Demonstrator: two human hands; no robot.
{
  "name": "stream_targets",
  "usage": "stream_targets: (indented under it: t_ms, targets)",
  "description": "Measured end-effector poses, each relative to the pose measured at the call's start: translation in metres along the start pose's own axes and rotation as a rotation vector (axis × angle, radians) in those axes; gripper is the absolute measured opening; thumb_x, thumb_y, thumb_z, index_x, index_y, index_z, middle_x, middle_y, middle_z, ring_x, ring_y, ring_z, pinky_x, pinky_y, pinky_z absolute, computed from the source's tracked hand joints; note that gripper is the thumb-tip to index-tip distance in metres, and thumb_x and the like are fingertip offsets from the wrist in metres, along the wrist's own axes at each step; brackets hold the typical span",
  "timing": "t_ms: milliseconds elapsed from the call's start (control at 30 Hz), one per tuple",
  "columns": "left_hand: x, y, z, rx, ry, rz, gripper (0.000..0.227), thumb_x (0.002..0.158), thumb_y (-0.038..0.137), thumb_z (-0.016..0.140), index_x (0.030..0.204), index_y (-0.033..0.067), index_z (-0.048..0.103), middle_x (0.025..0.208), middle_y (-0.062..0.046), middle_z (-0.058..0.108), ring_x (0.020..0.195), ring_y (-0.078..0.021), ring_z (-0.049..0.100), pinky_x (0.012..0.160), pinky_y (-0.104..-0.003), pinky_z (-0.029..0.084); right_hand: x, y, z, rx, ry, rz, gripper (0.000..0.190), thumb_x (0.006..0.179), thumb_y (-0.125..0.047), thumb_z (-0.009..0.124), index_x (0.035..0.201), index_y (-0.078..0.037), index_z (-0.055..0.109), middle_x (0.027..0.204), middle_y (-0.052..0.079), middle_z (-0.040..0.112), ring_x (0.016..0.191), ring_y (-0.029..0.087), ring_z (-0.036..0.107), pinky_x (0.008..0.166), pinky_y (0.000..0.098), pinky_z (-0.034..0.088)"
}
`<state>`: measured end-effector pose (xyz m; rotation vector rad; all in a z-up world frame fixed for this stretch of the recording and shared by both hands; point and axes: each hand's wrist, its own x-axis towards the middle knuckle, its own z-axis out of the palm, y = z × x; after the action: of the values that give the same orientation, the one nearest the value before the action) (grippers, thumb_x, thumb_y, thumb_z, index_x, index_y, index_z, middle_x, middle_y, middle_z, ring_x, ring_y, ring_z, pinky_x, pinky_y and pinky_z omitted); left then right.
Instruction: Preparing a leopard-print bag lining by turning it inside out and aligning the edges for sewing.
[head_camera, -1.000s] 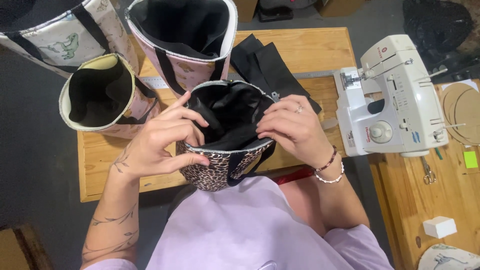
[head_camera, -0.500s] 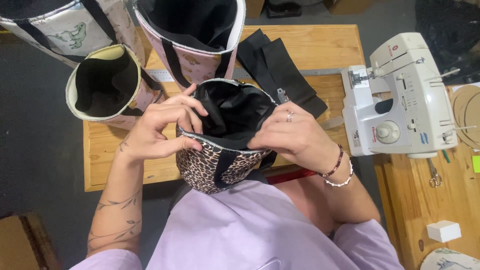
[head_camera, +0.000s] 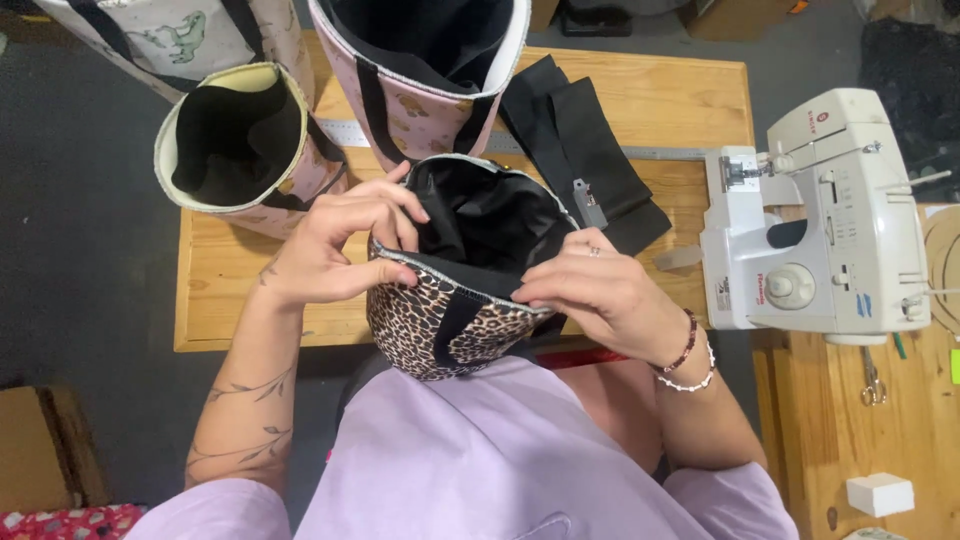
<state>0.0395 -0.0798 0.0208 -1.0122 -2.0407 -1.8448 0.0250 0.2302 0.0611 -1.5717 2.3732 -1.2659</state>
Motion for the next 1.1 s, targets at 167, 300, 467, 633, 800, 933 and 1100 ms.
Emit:
stream_targets:
  t_ms: [167, 300, 467, 633, 800, 933, 1100]
  targets:
    - [0.001, -0.002, 0.001, 0.016, 0.016, -0.025, 0.025, 0.080, 0.011, 0.085, 0.071, 0.0019, 0.063, 0.077, -0.010, 0.072, 0.095, -0.0342, 0.069, 0.113, -0.067, 0.033, 0.002, -0.007, 0.009, -0.104, 0.074, 0.005, 0.019, 0.094, -0.027, 0.067, 0.098, -0.011, 0.076, 0.093, 0.003, 0.075, 0.081, 0.020, 0.069, 0.106, 0.0505, 0.035]
    - [0.000, -0.002, -0.004, 0.056, -0.002, -0.044, 0.026, 0.080, 0.012, 0.085, 0.073, 0.0008, 0.063, 0.078, -0.011, 0.071, 0.094, -0.0347, 0.069, 0.110, -0.069, 0.034, 0.000, -0.007, 0.020, -0.219, 0.217, -0.002, 0.010, 0.089, -0.025, 0.078, 0.089, -0.016, 0.078, 0.085, -0.002, 0.075, 0.080, 0.015, 0.069, 0.111, 0.0562, 0.026]
    - [-0.008, -0.007, -0.008, 0.112, -0.042, -0.109, 0.026, 0.081, 0.013, 0.085, 0.072, 0.0006, 0.064, 0.075, -0.011, 0.071, 0.090, -0.0325, 0.069, 0.109, -0.068, 0.036, 0.000, -0.001, 0.031, -0.326, 0.280, -0.081, 0.009, 0.091, -0.021, 0.077, 0.087, -0.013, 0.075, 0.084, -0.001, 0.074, 0.077, 0.016, 0.068, 0.107, 0.0572, 0.030]
    - [-0.011, -0.004, -0.008, 0.179, -0.037, -0.158, 0.027, 0.081, 0.013, 0.085, 0.072, 0.0000, 0.063, 0.073, -0.011, 0.070, 0.087, -0.0328, 0.069, 0.109, -0.067, 0.038, -0.008, 0.004, 0.037, -0.369, 0.317, -0.087, 0.007, 0.088, -0.019, 0.080, 0.090, -0.013, 0.077, 0.085, -0.001, 0.075, 0.075, 0.016, 0.068, 0.104, 0.0560, 0.038]
    - [-0.024, -0.017, -0.009, 0.277, -0.040, -0.185, 0.028, 0.080, 0.020, 0.087, 0.074, 0.0032, 0.065, 0.073, -0.009, 0.067, 0.083, -0.0304, 0.069, 0.108, -0.063, 0.041, -0.010, 0.006, 0.042, -0.402, 0.327, -0.054, 0.017, 0.088, -0.018, 0.080, 0.104, -0.014, 0.079, 0.082, -0.004, 0.075, 0.066, 0.013, 0.062, 0.095, 0.0456, 0.041]
    - [-0.025, -0.016, -0.009, 0.300, -0.047, -0.196, 0.027, 0.079, 0.019, 0.088, 0.075, 0.0028, 0.066, 0.073, -0.010, 0.066, 0.081, -0.0316, 0.069, 0.108, -0.063, 0.041, -0.020, 0.021, 0.046, -0.455, 0.285, -0.025, 0.043, 0.088, -0.022, 0.080, 0.126, -0.007, 0.071, 0.079, -0.002, 0.070, 0.065, 0.015, 0.060, 0.093, 0.0453, 0.042]
    - [-0.024, -0.018, -0.008, 0.349, -0.053, -0.209, 0.029, 0.078, 0.020, 0.088, 0.074, 0.0023, 0.065, 0.071, -0.011, 0.065, 0.079, -0.0324, 0.069, 0.108, -0.062, 0.041, -0.025, 0.024, 0.045, -0.408, 0.179, -0.006, 0.037, 0.093, -0.031, 0.070, 0.127, -0.015, 0.071, 0.073, -0.002, 0.058, 0.065, 0.014, 0.054, 0.094, 0.0457, 0.033]
